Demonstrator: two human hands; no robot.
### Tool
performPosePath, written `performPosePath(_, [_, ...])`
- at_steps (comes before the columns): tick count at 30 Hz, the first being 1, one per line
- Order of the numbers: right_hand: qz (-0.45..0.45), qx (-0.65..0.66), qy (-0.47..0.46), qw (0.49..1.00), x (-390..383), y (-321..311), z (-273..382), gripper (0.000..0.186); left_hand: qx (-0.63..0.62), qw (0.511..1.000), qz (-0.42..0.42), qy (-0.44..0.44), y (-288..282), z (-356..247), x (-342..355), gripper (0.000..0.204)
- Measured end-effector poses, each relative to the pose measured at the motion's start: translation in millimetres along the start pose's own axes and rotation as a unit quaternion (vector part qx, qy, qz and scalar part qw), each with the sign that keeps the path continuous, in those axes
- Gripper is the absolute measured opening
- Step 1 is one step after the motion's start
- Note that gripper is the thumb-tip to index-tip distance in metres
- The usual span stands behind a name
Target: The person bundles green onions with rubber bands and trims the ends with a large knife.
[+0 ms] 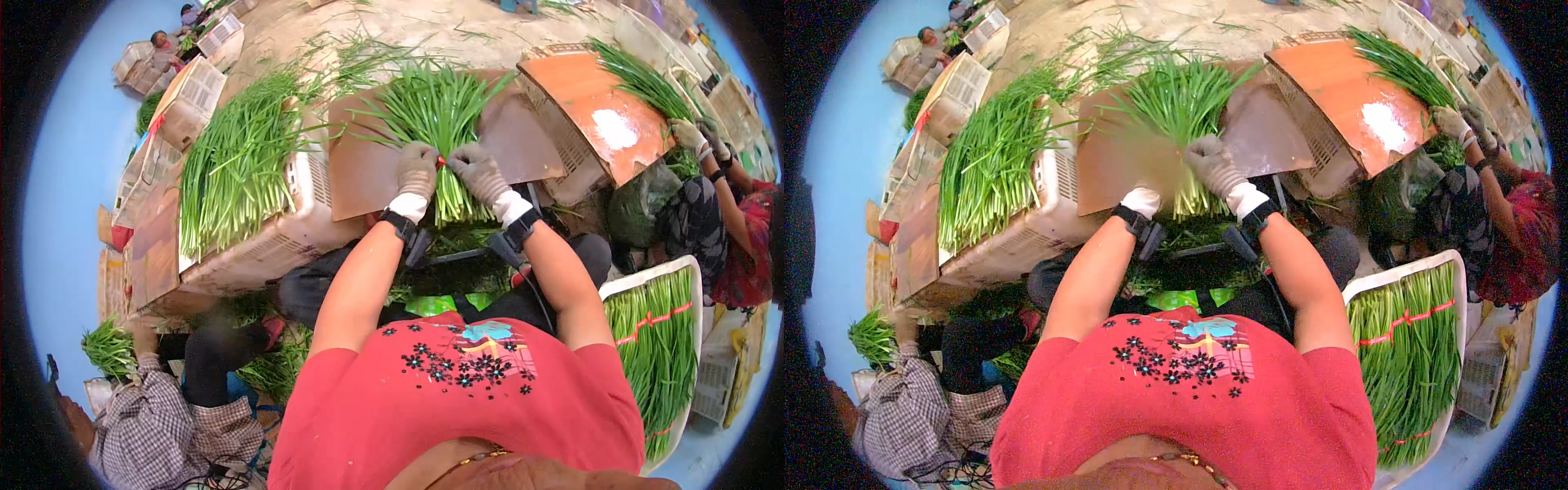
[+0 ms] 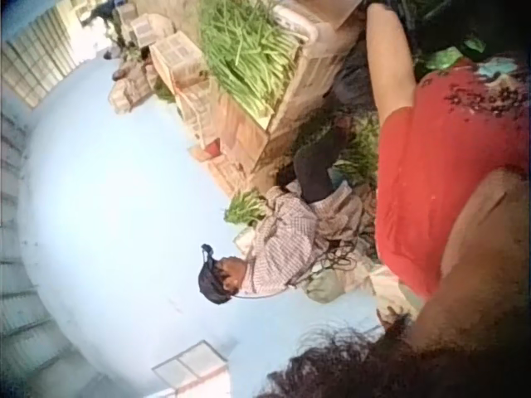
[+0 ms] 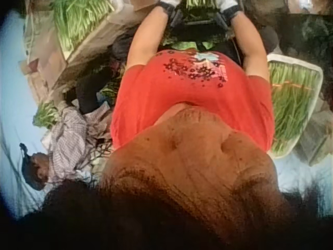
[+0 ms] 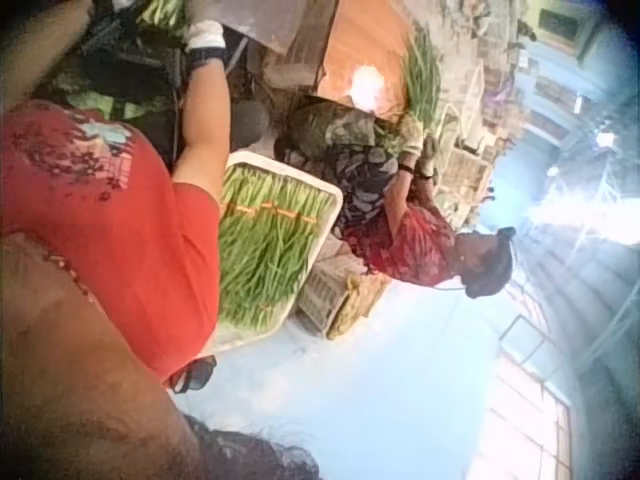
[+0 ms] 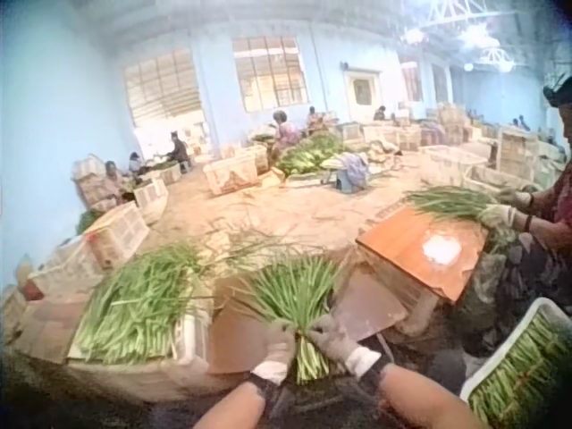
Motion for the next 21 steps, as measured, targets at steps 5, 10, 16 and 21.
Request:
performPosePath(5, [-0.006,-0.035,-0.081,0.996,-5,4,26,0.018,0.062,0.997,0.006,0.052,-47,-77,-19,0.014])
performPosePath(10, [-0.024,0.054,0.046,0.997,-16,7,7,0.023,-0.037,0.996,0.068,0.052,-21,-55,-14,0.02])
performPosePath(16, [-0.055,0.122,0.208,0.969,-25,9,-36,0.035,-0.154,0.971,0.178,0.048,17,-13,-18,0.031])
performPosePath(21, [0.12,0.019,0.073,0.99,-10,8,-20,0.033,-0.209,0.952,0.22,-0.046,16,-21,-25,0.048])
Point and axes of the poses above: each hand's wrist, its own x-axis towards the middle knuckle, its own y-axis out of the palm, z = x × y, the point moved 6 cm from there along x, towards the middle knuckle, and after that the axes turned 11 degrees about -y, right-handed, at the moved point
